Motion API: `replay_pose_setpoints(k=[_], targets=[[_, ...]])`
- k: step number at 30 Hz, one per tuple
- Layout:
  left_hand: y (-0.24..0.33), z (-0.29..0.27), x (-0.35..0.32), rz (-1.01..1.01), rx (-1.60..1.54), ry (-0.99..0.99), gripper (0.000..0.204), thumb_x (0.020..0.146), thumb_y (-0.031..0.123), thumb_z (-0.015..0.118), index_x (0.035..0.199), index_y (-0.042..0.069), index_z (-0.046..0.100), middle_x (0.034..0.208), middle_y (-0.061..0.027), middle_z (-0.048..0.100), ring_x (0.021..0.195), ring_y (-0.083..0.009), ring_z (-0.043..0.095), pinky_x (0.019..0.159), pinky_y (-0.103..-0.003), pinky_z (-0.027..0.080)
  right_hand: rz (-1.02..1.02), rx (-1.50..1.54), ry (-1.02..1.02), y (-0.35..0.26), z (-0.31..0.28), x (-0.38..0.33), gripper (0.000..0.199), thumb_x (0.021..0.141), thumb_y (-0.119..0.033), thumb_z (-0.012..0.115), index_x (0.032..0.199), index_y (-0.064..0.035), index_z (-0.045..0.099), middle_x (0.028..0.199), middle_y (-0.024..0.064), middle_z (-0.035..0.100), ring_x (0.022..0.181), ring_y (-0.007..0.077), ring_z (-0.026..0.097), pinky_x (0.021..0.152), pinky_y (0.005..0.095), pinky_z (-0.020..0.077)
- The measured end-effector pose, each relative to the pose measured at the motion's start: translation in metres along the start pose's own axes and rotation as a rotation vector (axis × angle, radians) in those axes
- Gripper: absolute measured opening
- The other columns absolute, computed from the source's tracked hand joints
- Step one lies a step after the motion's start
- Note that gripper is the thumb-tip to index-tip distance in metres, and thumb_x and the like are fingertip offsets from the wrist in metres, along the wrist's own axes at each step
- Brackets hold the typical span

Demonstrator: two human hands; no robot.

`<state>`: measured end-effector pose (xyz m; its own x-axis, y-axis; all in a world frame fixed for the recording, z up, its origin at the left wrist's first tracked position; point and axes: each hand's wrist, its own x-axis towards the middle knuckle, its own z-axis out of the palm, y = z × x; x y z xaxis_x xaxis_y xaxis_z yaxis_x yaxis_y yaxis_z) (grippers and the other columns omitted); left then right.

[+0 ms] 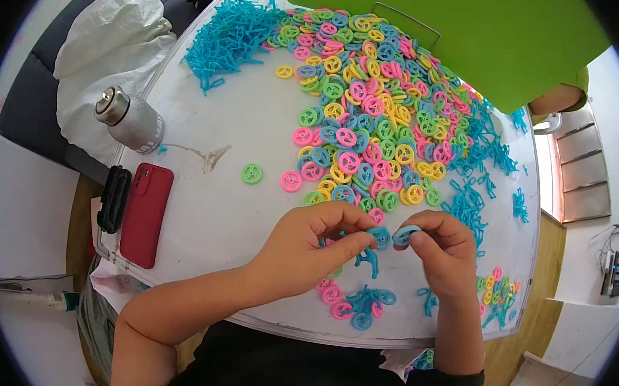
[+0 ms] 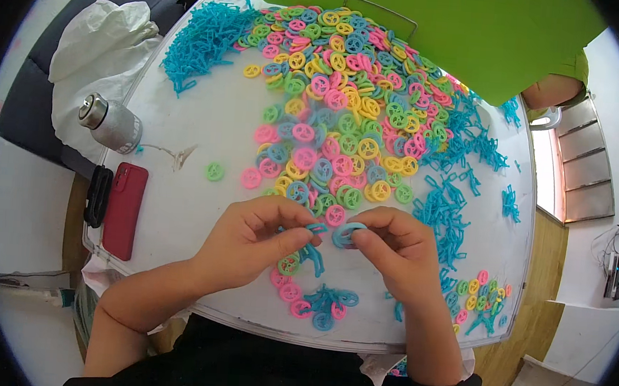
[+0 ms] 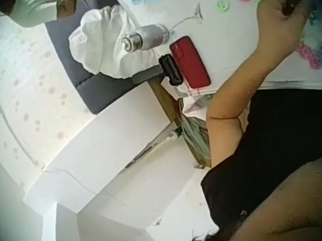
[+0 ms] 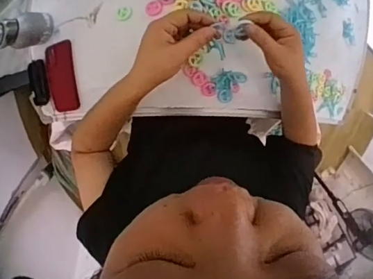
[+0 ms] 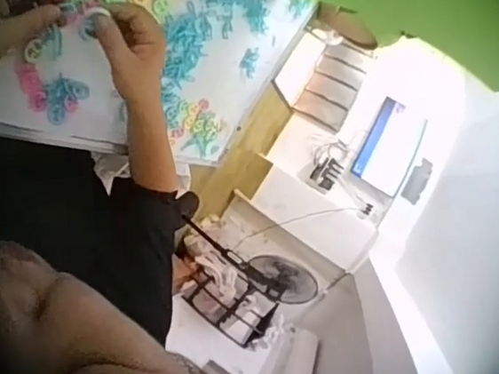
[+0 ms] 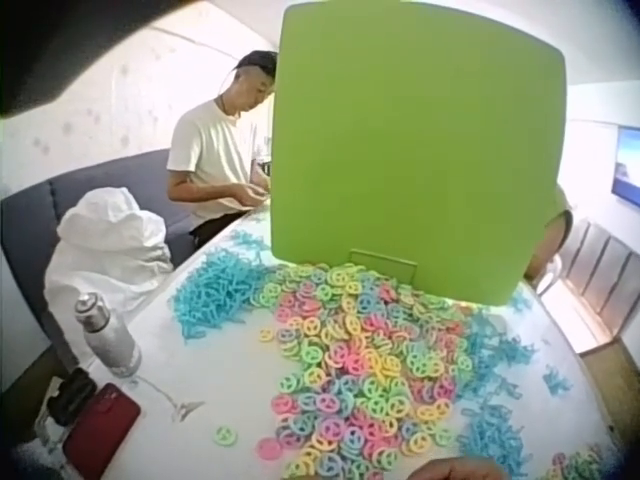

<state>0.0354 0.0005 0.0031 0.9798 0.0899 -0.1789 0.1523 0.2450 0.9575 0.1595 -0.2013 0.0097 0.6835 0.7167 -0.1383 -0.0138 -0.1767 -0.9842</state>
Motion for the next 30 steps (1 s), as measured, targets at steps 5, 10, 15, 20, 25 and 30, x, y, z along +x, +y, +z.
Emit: replay_pose_setpoints(k=[5, 10, 15, 20, 25, 30], targets=[[0.004, 0.004, -0.002, 0.029, -0.039, -0.001, 0.019, 0.095, 0.003, 0.064, 0.114, -0.001, 0.062, 0.104, -0.0050, 0.067, 0.097, -0.0111, 0.065, 0.079, -0.026, 0.052, -0.089, 0.501, -0.002, 0.000, 0.028, -0.001, 0.015, 0.094, -0.012, 0.066, 0.101, -0.0002, 0.061, 0.104, 0.0143, 0.066, 0.097, 0.0176, 0.062, 0.090, 0.0340, 0.0489], [-0.002, 0.009, -0.003, 0.118, -0.022, -0.002, 0.016, 0.096, 0.004, 0.064, 0.112, 0.001, 0.063, 0.101, -0.0019, 0.066, 0.086, -0.0072, 0.060, 0.075, -0.024, 0.050, -0.085, 0.510, 0.041, -0.004, 0.035, -0.005, 0.015, 0.094, -0.013, 0.066, 0.100, -0.0013, 0.058, 0.108, 0.0146, 0.067, 0.094, 0.0165, 0.063, 0.087, 0.0319, 0.0506], [-0.014, 0.016, -0.005, 0.299, 0.117, 0.105, 0.015, 0.090, 0.003, 0.070, 0.104, 0.002, 0.066, 0.092, -0.0037, 0.068, 0.081, -0.0097, 0.062, 0.071, -0.027, 0.050, -0.051, 0.516, 0.062, 0.001, 0.039, -0.005, 0.012, 0.096, -0.011, 0.065, 0.098, -0.0023, 0.057, 0.109, 0.0151, 0.067, 0.092, 0.0154, 0.064, 0.083, 0.0290, 0.0514], [-0.007, 0.011, -0.002, 0.729, 0.776, 0.155, 0.018, 0.080, 0.002, 0.076, 0.097, 0.006, 0.069, 0.084, -0.0068, 0.067, 0.074, -0.0191, 0.064, 0.064, -0.032, 0.049, 0.105, 0.681, 0.032, 0.006, 0.036, -0.006, 0.011, 0.096, -0.011, 0.064, 0.097, -0.0028, 0.057, 0.108, 0.0151, 0.068, 0.092, 0.0152, 0.064, 0.082, 0.0277, 0.0506], [0.000, 0.013, -0.004, 0.649, 0.774, 0.217, 0.020, 0.078, 0.002, 0.077, 0.095, 0.007, 0.069, 0.083, -0.0061, 0.068, 0.070, -0.0237, 0.065, 0.060, -0.035, 0.050, -0.044, 0.342, 0.113, -0.007, 0.036, -0.011, 0.012, 0.096, -0.006, 0.063, 0.107, -0.0014, 0.062, 0.097, 0.0050, 0.068, 0.080, 0.0037, 0.056, 0.069, 0.0200, 0.0446], [-0.002, 0.009, 0.000, 0.700, 0.672, 0.156, 0.020, 0.079, 0.002, 0.078, 0.097, 0.006, 0.070, 0.085, -0.0079, 0.070, 0.071, -0.0235, 0.066, 0.063, -0.033, 0.052, -0.134, 0.070, 0.166, -0.003, 0.035, -0.016, 0.025, 0.096, -0.007, 0.063, 0.118, 0.0023, 0.060, 0.095, 0.0051, 0.064, 0.087, 0.0107, 0.061, 0.079, 0.0256, 0.0495]])
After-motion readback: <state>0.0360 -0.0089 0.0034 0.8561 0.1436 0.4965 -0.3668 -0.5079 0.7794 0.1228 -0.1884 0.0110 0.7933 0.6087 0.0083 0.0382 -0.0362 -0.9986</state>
